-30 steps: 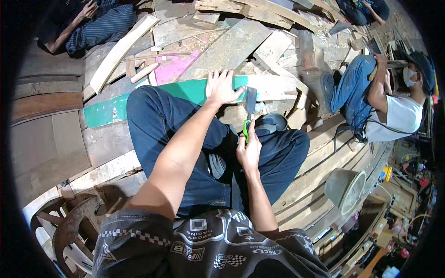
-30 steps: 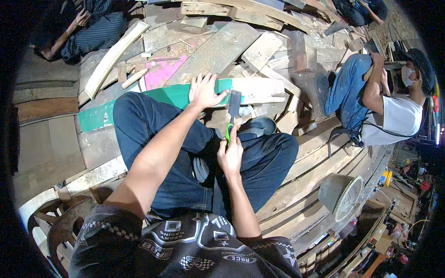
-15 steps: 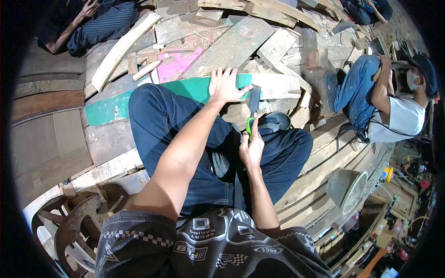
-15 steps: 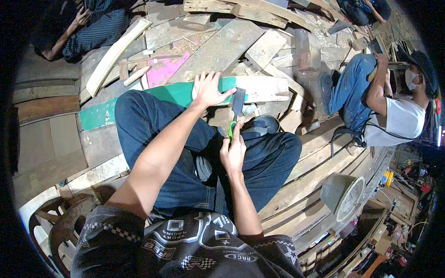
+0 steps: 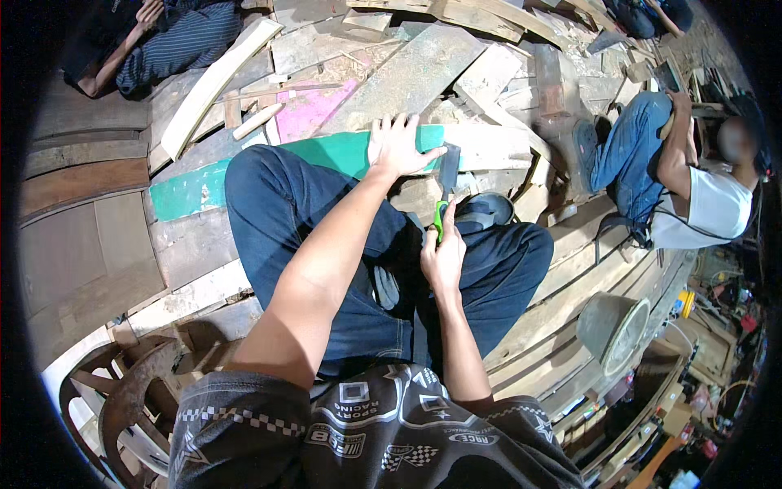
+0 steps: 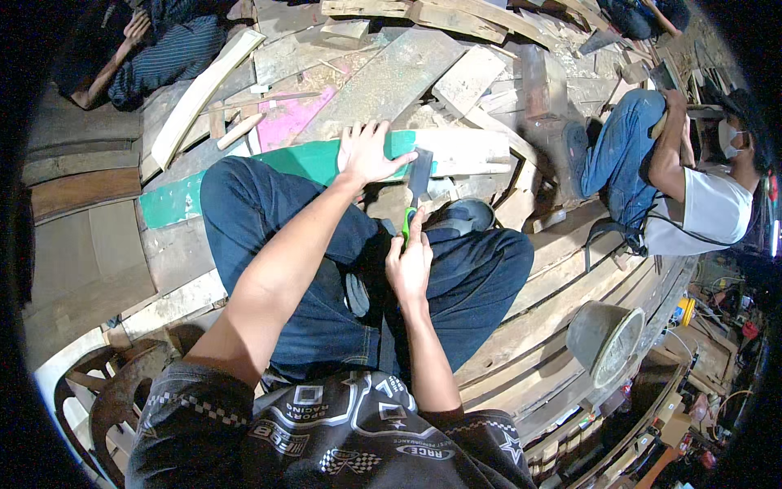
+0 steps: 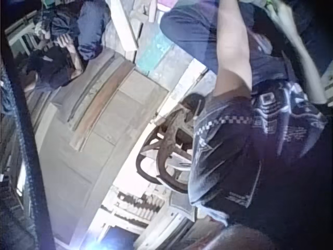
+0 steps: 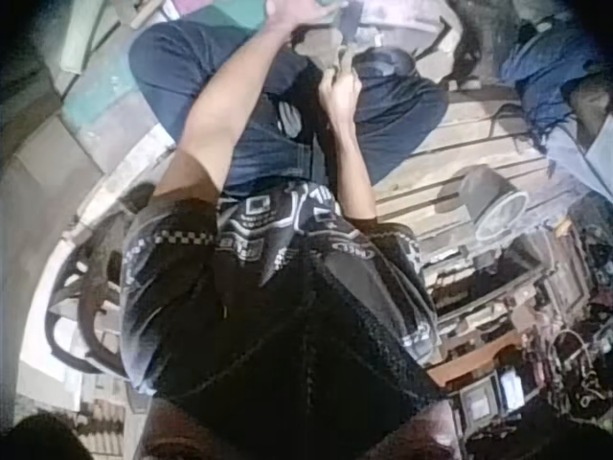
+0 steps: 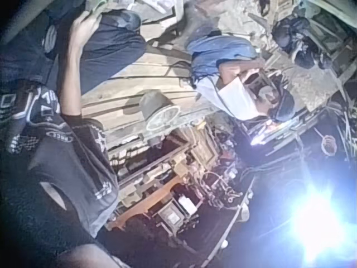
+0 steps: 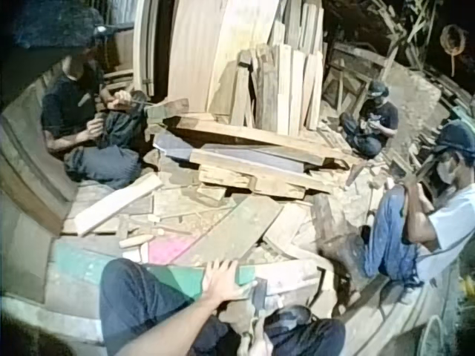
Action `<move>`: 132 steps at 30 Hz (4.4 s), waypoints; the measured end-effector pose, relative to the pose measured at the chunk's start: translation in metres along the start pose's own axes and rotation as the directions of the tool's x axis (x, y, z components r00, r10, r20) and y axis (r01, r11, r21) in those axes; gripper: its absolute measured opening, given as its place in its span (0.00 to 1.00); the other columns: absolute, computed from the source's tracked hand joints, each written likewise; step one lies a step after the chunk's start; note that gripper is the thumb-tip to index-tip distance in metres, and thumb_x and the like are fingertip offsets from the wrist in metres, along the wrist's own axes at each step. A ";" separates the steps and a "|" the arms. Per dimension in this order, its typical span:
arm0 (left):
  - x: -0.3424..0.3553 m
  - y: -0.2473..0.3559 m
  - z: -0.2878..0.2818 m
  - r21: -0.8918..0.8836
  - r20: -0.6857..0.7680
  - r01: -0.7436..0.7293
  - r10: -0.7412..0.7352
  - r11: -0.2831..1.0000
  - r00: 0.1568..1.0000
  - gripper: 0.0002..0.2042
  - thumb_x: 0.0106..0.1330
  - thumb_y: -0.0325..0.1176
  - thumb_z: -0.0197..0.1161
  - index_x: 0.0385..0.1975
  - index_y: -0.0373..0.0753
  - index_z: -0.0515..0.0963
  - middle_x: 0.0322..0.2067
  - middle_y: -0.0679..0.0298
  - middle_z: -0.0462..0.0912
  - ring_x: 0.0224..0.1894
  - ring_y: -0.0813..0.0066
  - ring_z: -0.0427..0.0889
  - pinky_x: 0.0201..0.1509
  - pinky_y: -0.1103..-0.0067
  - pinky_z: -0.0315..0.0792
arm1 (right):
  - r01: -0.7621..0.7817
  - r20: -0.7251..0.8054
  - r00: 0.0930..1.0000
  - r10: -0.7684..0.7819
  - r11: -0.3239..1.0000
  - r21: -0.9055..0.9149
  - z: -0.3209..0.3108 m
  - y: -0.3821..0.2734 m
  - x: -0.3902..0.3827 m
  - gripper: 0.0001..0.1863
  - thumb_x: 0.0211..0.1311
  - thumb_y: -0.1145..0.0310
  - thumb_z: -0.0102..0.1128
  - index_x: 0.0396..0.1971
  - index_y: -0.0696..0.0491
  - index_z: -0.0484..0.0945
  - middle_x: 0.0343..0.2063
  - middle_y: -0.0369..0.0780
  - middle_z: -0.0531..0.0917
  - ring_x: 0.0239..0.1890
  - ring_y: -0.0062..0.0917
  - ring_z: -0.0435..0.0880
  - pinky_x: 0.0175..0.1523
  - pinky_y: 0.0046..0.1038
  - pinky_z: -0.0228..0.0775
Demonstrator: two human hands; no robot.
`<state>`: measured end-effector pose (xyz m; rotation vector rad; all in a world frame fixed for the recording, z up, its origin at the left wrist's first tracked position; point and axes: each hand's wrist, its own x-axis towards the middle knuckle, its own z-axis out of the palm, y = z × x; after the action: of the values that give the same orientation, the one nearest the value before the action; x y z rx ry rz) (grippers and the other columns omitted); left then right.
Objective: The person is using a chisel to carve or shape a piece of wood while sitting on a workshop floor.
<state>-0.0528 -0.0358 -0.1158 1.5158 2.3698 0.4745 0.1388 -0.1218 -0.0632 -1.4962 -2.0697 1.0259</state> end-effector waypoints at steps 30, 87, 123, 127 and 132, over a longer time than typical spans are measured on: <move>-0.002 -0.001 0.011 -0.011 -0.114 -0.023 0.022 1.000 0.993 0.44 0.50 0.72 0.57 0.57 0.38 0.71 0.53 0.52 0.74 0.59 0.54 0.66 0.64 0.56 0.52 | -0.046 0.034 0.998 0.049 0.995 -0.091 -0.005 -0.005 0.008 0.33 0.60 0.77 0.49 0.67 0.60 0.55 0.35 0.60 0.77 0.36 0.53 0.79 0.43 0.43 0.71; -0.001 -0.002 0.010 0.007 -0.119 -0.030 0.030 1.000 0.992 0.43 0.50 0.71 0.58 0.57 0.39 0.70 0.51 0.54 0.76 0.57 0.54 0.68 0.62 0.57 0.55 | -0.033 0.022 0.999 0.033 0.999 -0.001 0.001 0.000 0.000 0.34 0.59 0.78 0.49 0.68 0.61 0.54 0.35 0.57 0.77 0.36 0.49 0.78 0.44 0.38 0.71; -0.004 -0.003 0.013 0.043 -0.164 -0.039 0.046 0.998 0.985 0.43 0.50 0.71 0.57 0.56 0.38 0.71 0.54 0.53 0.74 0.57 0.54 0.69 0.61 0.59 0.56 | -0.076 0.056 0.995 0.082 0.991 -0.109 -0.006 -0.010 0.003 0.33 0.60 0.76 0.49 0.67 0.60 0.55 0.35 0.61 0.77 0.35 0.54 0.78 0.44 0.44 0.70; 0.000 -0.002 0.009 0.013 -0.132 -0.039 0.040 0.999 0.990 0.43 0.51 0.71 0.56 0.57 0.38 0.70 0.52 0.52 0.75 0.58 0.53 0.68 0.64 0.57 0.54 | -0.048 0.033 0.998 0.051 0.994 -0.096 -0.005 -0.005 0.012 0.34 0.60 0.76 0.50 0.68 0.59 0.54 0.35 0.61 0.77 0.34 0.55 0.78 0.42 0.44 0.71; -0.003 -0.001 0.014 0.031 -0.145 -0.049 0.053 0.998 0.988 0.43 0.51 0.71 0.57 0.56 0.39 0.71 0.52 0.53 0.75 0.57 0.54 0.68 0.61 0.58 0.56 | -0.099 0.079 0.990 0.113 0.982 -0.160 -0.008 -0.007 0.003 0.35 0.60 0.76 0.50 0.68 0.59 0.54 0.36 0.62 0.76 0.35 0.56 0.78 0.43 0.45 0.71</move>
<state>-0.0468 -0.0374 -0.1286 1.6084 2.4608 0.5867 0.1390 -0.1173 -0.0529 -1.6827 -2.1954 1.0051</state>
